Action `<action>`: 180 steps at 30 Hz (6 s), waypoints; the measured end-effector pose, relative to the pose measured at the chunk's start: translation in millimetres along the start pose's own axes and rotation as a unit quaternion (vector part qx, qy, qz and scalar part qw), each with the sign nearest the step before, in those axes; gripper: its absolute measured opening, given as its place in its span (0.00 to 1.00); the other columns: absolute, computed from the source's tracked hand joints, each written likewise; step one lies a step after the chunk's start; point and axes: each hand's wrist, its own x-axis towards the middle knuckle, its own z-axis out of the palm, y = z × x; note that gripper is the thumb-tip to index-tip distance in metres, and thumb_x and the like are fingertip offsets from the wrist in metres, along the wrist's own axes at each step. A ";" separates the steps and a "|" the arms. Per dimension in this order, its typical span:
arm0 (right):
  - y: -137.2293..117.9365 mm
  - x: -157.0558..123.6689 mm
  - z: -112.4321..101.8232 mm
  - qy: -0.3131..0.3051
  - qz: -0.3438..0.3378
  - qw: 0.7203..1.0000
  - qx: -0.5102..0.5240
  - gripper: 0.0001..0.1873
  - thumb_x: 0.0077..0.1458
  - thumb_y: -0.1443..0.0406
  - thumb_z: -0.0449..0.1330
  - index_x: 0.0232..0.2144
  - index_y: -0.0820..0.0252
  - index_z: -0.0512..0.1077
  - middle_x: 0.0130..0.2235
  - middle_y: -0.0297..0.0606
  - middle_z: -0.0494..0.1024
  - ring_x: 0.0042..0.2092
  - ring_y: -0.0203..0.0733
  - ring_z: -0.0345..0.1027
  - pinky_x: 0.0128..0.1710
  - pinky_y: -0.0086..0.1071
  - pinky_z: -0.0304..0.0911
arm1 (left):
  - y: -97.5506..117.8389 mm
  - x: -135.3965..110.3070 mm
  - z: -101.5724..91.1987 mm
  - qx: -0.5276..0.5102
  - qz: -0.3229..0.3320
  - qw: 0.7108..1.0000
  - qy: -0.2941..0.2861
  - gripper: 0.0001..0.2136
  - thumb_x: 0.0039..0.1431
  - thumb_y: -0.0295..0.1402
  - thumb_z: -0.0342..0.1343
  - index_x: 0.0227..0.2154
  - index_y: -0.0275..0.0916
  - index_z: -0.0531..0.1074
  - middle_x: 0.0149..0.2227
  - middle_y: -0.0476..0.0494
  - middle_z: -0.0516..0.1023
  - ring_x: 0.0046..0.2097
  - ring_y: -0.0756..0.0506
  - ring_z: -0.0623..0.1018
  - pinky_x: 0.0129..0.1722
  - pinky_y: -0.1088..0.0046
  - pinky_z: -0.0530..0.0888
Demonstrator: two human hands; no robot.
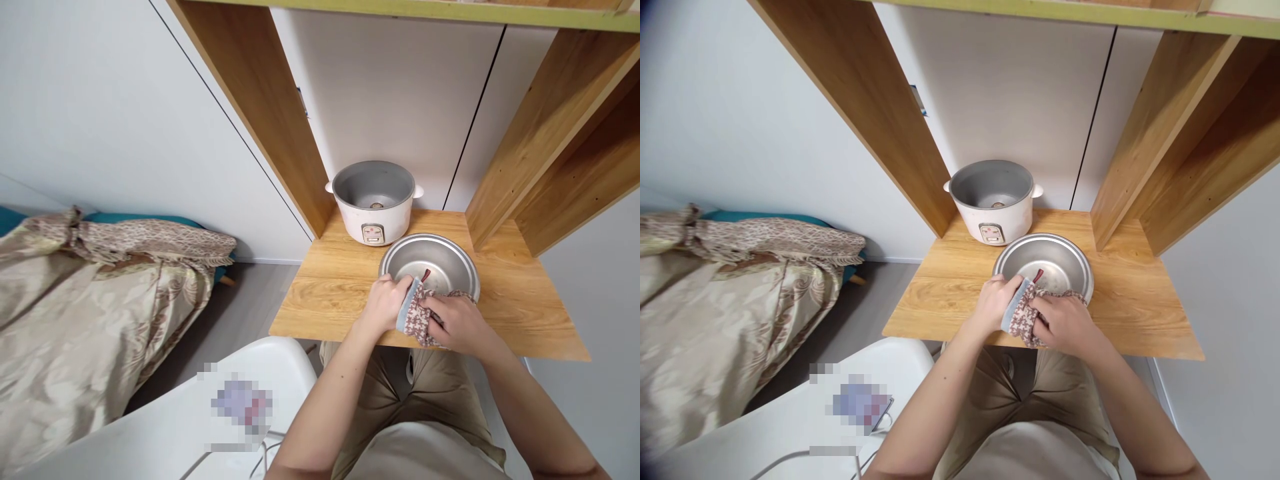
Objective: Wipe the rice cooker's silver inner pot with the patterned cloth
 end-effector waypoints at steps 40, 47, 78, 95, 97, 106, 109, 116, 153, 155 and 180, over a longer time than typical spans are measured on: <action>-18.0 6.0 21.7 0.007 0.064 0.992 -0.113 0.17 0.54 0.52 0.53 0.30 0.60 0.71 0.28 0.43 0.78 0.30 0.45 0.71 0.33 0.34 0.54 | 7.0 -0.1 -0.7 0.017 0.008 1.000 0.026 0.10 0.59 0.32 0.43 0.31 0.40 0.70 0.22 0.48 0.74 0.25 0.46 0.71 0.35 0.67 0.62; 6.8 1.3 9.8 -0.005 0.005 0.996 -0.092 0.21 0.54 0.48 0.53 0.29 0.58 0.73 0.29 0.41 0.79 0.33 0.45 0.71 0.36 0.35 0.54 | 5.7 2.1 -3.8 0.014 0.017 1.000 0.022 0.10 0.58 0.31 0.44 0.29 0.41 0.71 0.23 0.47 0.75 0.26 0.45 0.71 0.34 0.66 0.61; -5.4 6.5 17.5 0.000 0.031 0.992 -0.119 0.18 0.54 0.53 0.52 0.32 0.59 0.73 0.29 0.42 0.78 0.31 0.44 0.71 0.32 0.33 0.53 | 12.2 1.0 -4.0 0.012 -0.019 1.000 0.008 0.09 0.57 0.32 0.45 0.29 0.41 0.71 0.23 0.47 0.76 0.27 0.45 0.73 0.36 0.66 0.62; -6.4 7.6 15.4 0.007 0.034 0.994 -0.108 0.18 0.55 0.53 0.52 0.31 0.59 0.74 0.28 0.42 0.79 0.30 0.44 0.71 0.33 0.34 0.54 | 11.8 0.9 -3.4 0.004 -0.026 1.000 0.003 0.10 0.57 0.32 0.44 0.31 0.41 0.71 0.23 0.47 0.76 0.27 0.45 0.73 0.37 0.66 0.64; -4.3 6.9 13.1 0.001 0.030 0.995 -0.099 0.19 0.55 0.51 0.52 0.31 0.58 0.74 0.28 0.41 0.79 0.31 0.44 0.71 0.34 0.34 0.54 | 10.9 1.0 -3.7 0.006 -0.021 1.000 0.001 0.10 0.57 0.32 0.45 0.32 0.41 0.71 0.23 0.47 0.76 0.27 0.45 0.73 0.37 0.66 0.63; 4.2 3.7 2.6 -0.021 0.012 0.995 -0.098 0.19 0.54 0.49 0.53 0.31 0.56 0.75 0.30 0.41 0.80 0.34 0.46 0.72 0.35 0.35 0.53 | 13.3 0.9 -5.7 0.004 -0.012 1.000 0.010 0.09 0.58 0.32 0.45 0.32 0.41 0.71 0.23 0.47 0.75 0.27 0.45 0.73 0.37 0.66 0.62; -4.1 7.1 8.7 -0.017 0.037 0.993 -0.109 0.18 0.55 0.52 0.53 0.32 0.58 0.75 0.29 0.41 0.79 0.32 0.45 0.72 0.34 0.34 0.53 | 14.2 0.4 -5.2 0.012 -0.018 1.000 0.013 0.10 0.58 0.32 0.44 0.32 0.40 0.70 0.23 0.46 0.75 0.27 0.45 0.73 0.37 0.66 0.62; 2.1 6.0 4.3 -0.027 0.013 0.995 -0.096 0.19 0.56 0.50 0.52 0.31 0.56 0.74 0.29 0.39 0.79 0.32 0.44 0.71 0.36 0.35 0.52 | 12.6 0.9 -6.9 -0.002 -0.017 1.000 0.003 0.10 0.58 0.31 0.44 0.33 0.41 0.71 0.24 0.47 0.76 0.27 0.45 0.73 0.37 0.66 0.63; -21.1 16.1 13.1 0.001 0.085 0.990 -0.116 0.19 0.56 0.52 0.52 0.31 0.58 0.75 0.29 0.41 0.80 0.31 0.47 0.73 0.31 0.34 0.58 | -0.8 2.1 -13.9 -0.039 0.061 0.997 0.017 0.12 0.62 0.28 0.40 0.31 0.39 0.69 0.26 0.48 0.75 0.30 0.47 0.72 0.43 0.67 0.63; -23.6 16.9 14.1 0.001 0.091 0.989 -0.118 0.18 0.56 0.52 0.52 0.32 0.58 0.75 0.29 0.41 0.80 0.31 0.47 0.73 0.31 0.34 0.59 | -1.1 1.5 -11.7 -0.049 0.059 0.997 0.010 0.12 0.62 0.27 0.40 0.33 0.39 0.69 0.26 0.48 0.76 0.29 0.47 0.72 0.42 0.68 0.64; -9.2 12.8 10.5 -0.019 0.039 0.995 -0.089 0.20 0.56 0.51 0.51 0.32 0.58 0.75 0.30 0.42 0.79 0.32 0.44 0.72 0.35 0.34 0.56 | -2.4 1.0 -3.7 0.001 0.021 1.000 0.009 0.10 0.60 0.31 0.43 0.33 0.41 0.70 0.24 0.49 0.75 0.26 0.46 0.70 0.35 0.67 0.61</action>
